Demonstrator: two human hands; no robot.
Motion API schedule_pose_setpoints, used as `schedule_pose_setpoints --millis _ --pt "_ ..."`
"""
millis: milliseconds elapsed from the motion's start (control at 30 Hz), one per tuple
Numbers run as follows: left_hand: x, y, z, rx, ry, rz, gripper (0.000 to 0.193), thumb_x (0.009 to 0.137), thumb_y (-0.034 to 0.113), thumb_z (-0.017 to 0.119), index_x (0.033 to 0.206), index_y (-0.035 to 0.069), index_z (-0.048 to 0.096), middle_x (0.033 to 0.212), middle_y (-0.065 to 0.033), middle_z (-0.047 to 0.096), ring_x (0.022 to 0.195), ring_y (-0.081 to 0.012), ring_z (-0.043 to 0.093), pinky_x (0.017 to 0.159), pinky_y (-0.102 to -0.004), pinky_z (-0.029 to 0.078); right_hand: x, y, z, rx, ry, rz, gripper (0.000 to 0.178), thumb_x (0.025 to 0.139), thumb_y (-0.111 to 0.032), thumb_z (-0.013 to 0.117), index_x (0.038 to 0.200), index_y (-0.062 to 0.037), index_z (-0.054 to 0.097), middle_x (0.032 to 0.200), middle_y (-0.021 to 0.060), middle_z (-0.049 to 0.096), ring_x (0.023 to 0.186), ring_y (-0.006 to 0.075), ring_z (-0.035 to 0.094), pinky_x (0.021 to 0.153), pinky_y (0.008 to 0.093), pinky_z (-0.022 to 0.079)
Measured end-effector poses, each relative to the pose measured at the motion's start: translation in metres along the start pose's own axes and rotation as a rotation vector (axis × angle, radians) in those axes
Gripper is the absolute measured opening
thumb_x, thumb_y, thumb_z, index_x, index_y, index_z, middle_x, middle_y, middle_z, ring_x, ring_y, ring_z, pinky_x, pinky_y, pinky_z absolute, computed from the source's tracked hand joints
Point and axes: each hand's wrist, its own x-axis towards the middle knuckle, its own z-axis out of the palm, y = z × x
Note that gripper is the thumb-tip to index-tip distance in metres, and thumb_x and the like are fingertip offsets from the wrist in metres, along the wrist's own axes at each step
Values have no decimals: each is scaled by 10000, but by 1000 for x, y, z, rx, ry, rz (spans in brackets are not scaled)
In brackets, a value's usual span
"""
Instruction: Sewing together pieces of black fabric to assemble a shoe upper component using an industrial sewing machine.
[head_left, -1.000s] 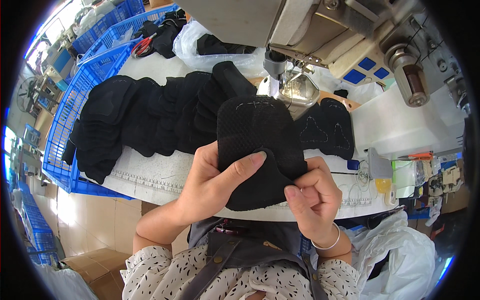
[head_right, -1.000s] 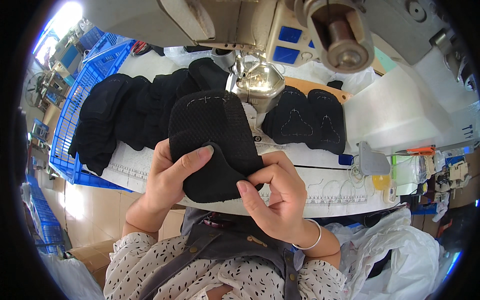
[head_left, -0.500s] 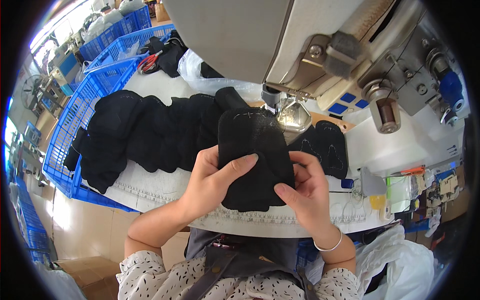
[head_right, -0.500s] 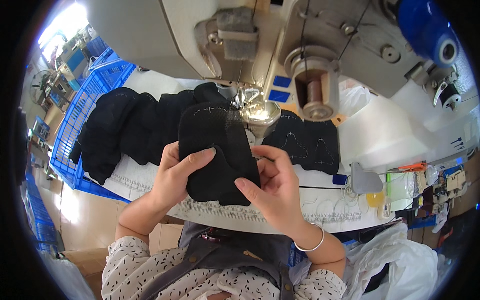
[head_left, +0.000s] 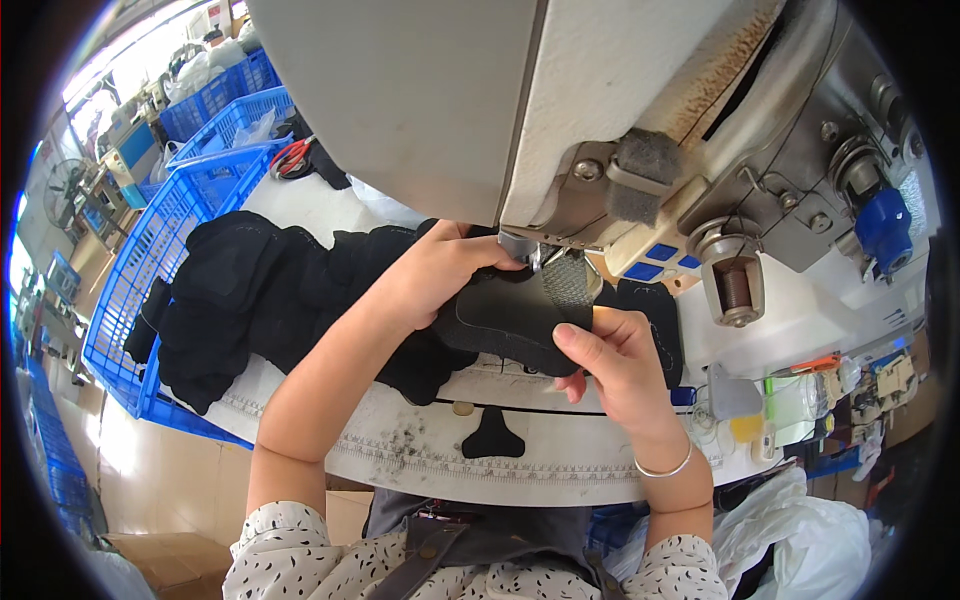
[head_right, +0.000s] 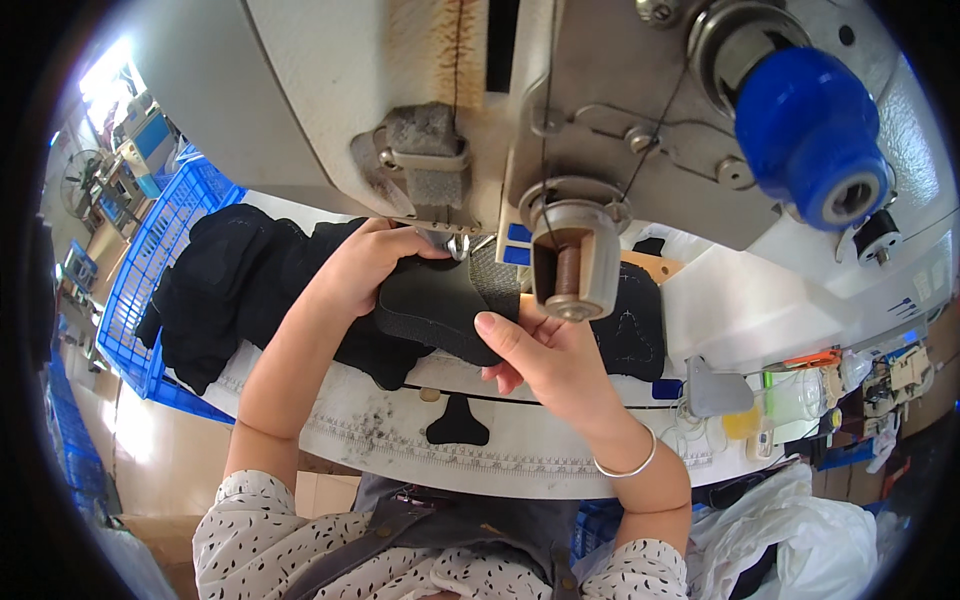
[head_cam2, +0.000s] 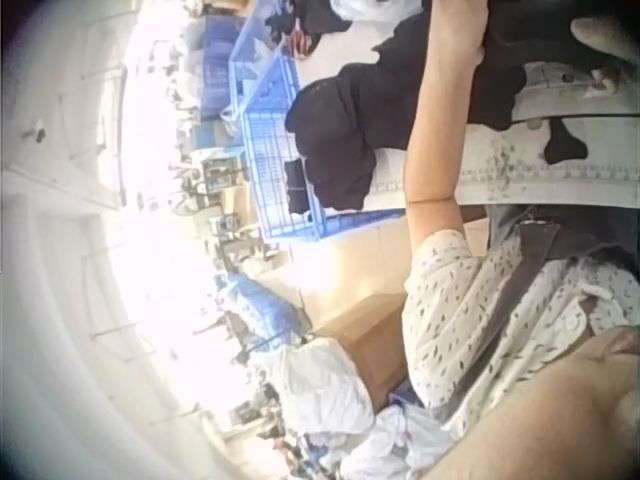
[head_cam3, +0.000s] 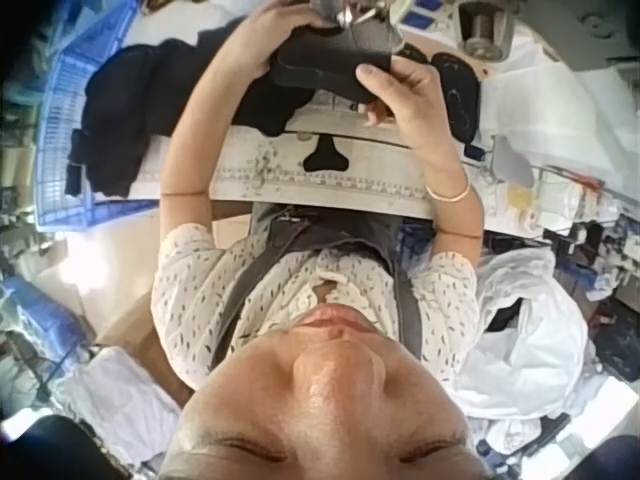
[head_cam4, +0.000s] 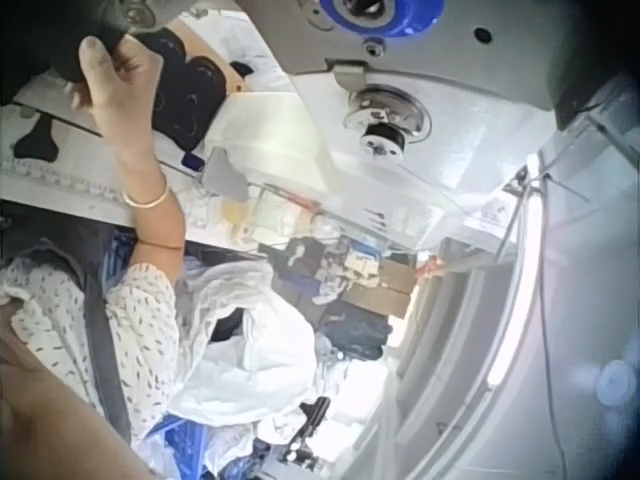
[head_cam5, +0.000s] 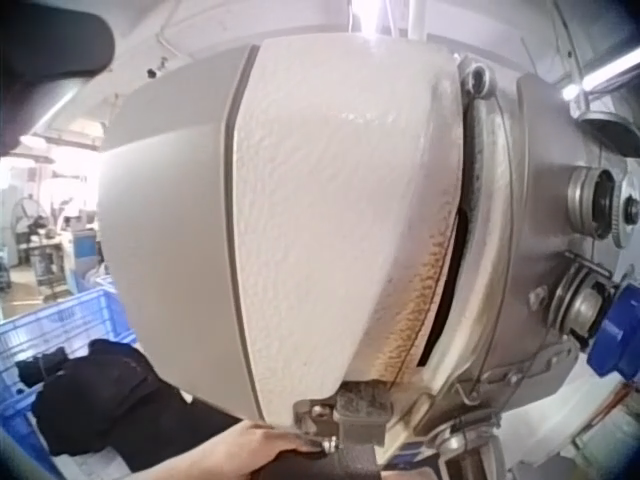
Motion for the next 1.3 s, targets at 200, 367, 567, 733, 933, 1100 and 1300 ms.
schedule_pose_setpoints --millis 200,367,567,733,933,1100,1300 --pt "-7 -1 6 -150 68 -84 295 728 98 655 944 -55 526 865 -99 600 758 -154 596 661 -261 491 -1 3 -3 -35 -55 -45 218 855 -213 628 813 -8 566 649 -5 557 475 47 528 477 185 480" --pt "-5 -8 6 -165 27 -59 305 768 107 603 1022 -58 568 910 -84 607 790 -120 571 715 -240 458 0 6 0 -47 -20 -139 233 848 -204 622 804 25 614 622 16 562 468 70 541 396 175 440" --pt "2 -13 -1 -198 -46 -66 284 766 95 598 1001 -62 571 890 -87 607 756 -121 577 676 -236 466 -1 6 0 -63 -12 -136 242 855 -214 615 804 23 612 623 16 560 468 65 540 411 172 449" --pt "-1 -13 5 -214 21 -43 271 766 87 591 993 -60 577 850 -78 613 720 -123 582 657 -239 471 0 5 1 -55 -14 -113 243 860 -215 611 793 19 605 628 14 563 470 62 541 407 170 441" --pt "6 -12 -2 -231 -69 -32 284 772 104 597 1008 -54 577 836 -71 624 720 -131 592 675 -242 473 -2 -1 0 -104 -27 -94 224 862 -213 619 798 -17 532 630 -3 533 509 60 539 434 196 449" --pt "1 -16 -11 -184 -139 -29 263 731 76 653 941 -69 590 840 -109 637 707 -149 619 635 -243 502 -1 -1 3 -63 5 -90 226 854 -203 631 779 -17 527 633 8 533 513 73 552 414 186 431" --pt "-17 -13 -16 -105 -190 -83 287 731 107 706 919 -59 566 719 -109 619 499 -142 580 403 -243 459 -2 1 5 -60 36 -68 220 851 -191 635 753 -31 521 638 6 533 511 65 547 416 180 428"
